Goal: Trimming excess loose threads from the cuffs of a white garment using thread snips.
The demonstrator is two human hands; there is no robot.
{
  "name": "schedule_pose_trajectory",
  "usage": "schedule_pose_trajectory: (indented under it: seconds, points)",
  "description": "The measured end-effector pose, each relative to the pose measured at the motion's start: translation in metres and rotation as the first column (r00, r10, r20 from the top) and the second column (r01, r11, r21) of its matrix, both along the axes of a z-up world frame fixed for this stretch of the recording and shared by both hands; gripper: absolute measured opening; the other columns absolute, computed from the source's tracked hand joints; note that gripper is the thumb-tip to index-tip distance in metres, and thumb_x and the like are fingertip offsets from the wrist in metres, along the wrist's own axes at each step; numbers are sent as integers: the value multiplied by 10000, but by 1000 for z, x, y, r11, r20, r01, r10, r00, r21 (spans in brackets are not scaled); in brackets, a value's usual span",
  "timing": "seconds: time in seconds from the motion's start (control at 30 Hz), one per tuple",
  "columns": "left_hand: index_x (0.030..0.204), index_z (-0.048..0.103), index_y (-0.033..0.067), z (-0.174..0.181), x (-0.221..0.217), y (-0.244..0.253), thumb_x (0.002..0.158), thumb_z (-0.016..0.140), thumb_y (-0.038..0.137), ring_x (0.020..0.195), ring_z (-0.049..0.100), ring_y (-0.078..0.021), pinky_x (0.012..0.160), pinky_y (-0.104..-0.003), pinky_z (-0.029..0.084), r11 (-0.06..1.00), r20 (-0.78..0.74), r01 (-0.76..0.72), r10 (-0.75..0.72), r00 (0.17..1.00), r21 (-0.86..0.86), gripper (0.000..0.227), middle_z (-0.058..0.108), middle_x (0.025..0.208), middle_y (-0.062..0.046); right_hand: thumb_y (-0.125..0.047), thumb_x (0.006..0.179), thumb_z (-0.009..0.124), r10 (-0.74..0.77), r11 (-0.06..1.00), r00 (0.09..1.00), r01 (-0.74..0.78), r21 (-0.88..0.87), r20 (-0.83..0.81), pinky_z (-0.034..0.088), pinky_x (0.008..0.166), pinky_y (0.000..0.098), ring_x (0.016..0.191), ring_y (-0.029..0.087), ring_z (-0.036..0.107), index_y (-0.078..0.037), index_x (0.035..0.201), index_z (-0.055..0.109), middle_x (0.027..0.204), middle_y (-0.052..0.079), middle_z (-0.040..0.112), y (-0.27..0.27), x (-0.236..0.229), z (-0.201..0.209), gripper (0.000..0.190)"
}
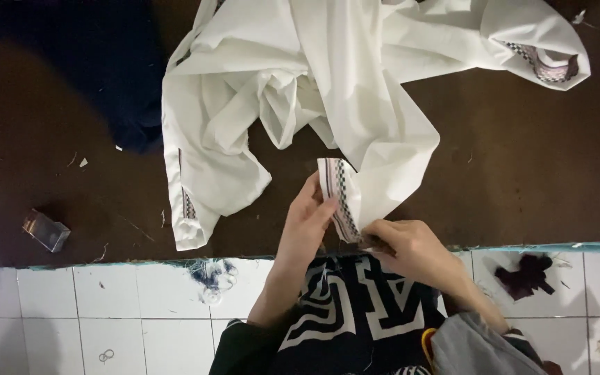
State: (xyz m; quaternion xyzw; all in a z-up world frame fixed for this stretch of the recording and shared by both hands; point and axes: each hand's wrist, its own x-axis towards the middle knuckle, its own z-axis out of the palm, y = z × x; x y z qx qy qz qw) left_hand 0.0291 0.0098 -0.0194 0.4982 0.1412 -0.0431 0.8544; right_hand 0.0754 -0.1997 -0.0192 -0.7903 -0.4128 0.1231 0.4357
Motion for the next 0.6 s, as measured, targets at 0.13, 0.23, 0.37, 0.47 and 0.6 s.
schedule_pose_trajectory:
  seconds: [0.13,0.23,0.37,0.47,0.6]
  points:
    - [1631,69,18,-2,2,-2,1040,517,71,1294,552,-412,1036,-492,497,984,195,40,-75,978,174,743,478,1459,-306,-23,783,762,-103,993,991,98,-63,-89,546,471,357,529,298,703,-50,1001,708,663,112,733,-4,3,18,227]
    - [1637,-21,49,-3,-3,-6,1020,534,52,1276,573,-380,993,-474,525,960,234,57,-124,964,272,829,470,1484,-284,-76,815,782,-251,968,952,251,-23,-175,500,451,346,476,271,660,-56,1022,706,664,104,740,-11,-1,10,222]
    - [1630,-81,46,-2,-14,-11,1008,541,30,1259,584,-430,938,-503,551,904,192,139,-233,953,404,880,494,1454,-312,-147,832,795,-337,925,896,372,75,-288,448,476,284,460,172,573,-108,1162,701,718,33,771,-9,-1,4,346]
    - [1639,-21,35,16,-11,-10,992,595,42,920,707,-277,700,-341,568,881,117,188,-262,958,434,893,595,1339,-331,-77,833,787,-356,907,891,401,124,-281,421,471,242,449,136,513,-100,1195,699,688,14,740,-3,-2,-8,373]
    - [1608,-9,-51,29,-2,-11,967,637,82,1174,622,-371,889,-478,560,912,93,171,-220,971,372,920,538,1380,-374,-70,862,743,-240,948,956,267,171,-167,446,443,265,434,178,551,-124,1043,711,635,20,696,-1,4,-14,192]
